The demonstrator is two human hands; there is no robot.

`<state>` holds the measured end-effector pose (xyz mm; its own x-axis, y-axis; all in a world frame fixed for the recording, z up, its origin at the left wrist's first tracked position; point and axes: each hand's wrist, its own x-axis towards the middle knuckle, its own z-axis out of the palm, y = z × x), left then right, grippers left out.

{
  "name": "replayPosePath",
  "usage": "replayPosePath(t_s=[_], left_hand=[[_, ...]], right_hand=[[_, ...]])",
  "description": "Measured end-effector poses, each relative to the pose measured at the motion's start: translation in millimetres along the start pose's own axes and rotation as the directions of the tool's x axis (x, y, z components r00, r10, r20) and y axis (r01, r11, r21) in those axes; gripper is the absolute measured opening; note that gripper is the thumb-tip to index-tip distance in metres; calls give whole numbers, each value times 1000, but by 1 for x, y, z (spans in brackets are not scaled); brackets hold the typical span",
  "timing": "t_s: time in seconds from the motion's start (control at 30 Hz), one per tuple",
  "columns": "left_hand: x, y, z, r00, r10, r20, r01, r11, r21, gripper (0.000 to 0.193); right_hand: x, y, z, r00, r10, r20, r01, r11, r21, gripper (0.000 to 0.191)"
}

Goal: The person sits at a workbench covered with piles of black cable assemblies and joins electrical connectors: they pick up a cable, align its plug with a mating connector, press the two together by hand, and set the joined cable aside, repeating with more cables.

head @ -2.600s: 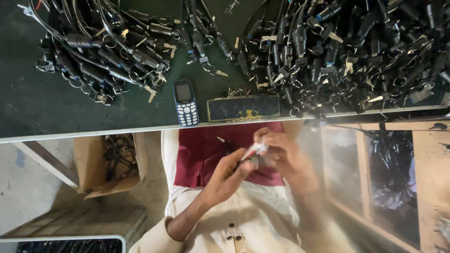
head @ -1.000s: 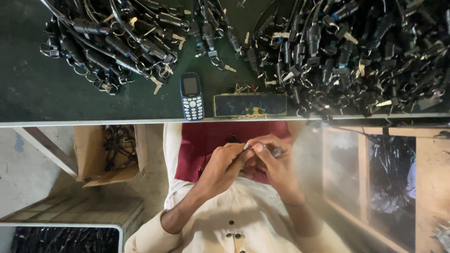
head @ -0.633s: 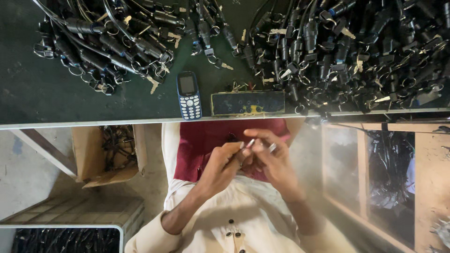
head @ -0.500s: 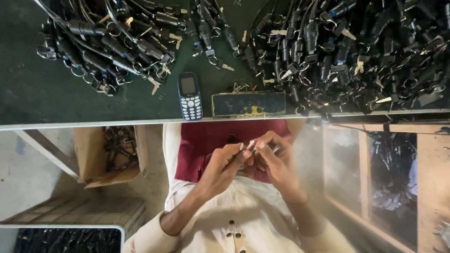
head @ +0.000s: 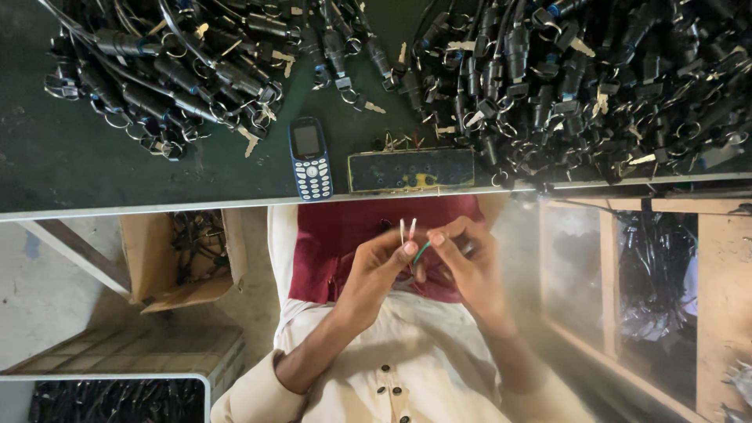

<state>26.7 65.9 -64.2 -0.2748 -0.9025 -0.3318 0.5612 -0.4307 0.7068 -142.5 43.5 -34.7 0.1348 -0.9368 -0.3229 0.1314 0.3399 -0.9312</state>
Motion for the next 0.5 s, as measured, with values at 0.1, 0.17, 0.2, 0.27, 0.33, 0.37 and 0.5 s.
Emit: replayPosePath(t_s=[0.1,0.17,0.2,0.27,0.33,0.37,0.5], left_hand=[[3,-3,5,997,8,-80,-11,999,-43,16],[-1,-7,7,997,68,-21,-68,997,-34,23],[-3,-8,7,993,114,-12,-113,992,61,25],[-8,-9,6,978,209,15,-207,947,245,32],[-8,-11,4,985,143,-94,-103,934,343,27],[-6,-11,2,982,114,-152,-47,921,386,25],[14,-14,-4,954,-4,-299,62,981,185,22]], right_hand=[[0,-3,9,965,-224,135,237,968,-87,11],[3,-3,16,994,-108,-31,96,959,-266,12],[4,-2,18,990,-60,-124,14,939,-342,13],[7,-1,20,988,-72,-135,25,948,-317,16],[9,0,16,996,-24,-88,9,986,-165,24],[9,1,12,999,23,-31,-24,999,-25,33],[6,6,-13,989,64,132,-98,959,268,52]])
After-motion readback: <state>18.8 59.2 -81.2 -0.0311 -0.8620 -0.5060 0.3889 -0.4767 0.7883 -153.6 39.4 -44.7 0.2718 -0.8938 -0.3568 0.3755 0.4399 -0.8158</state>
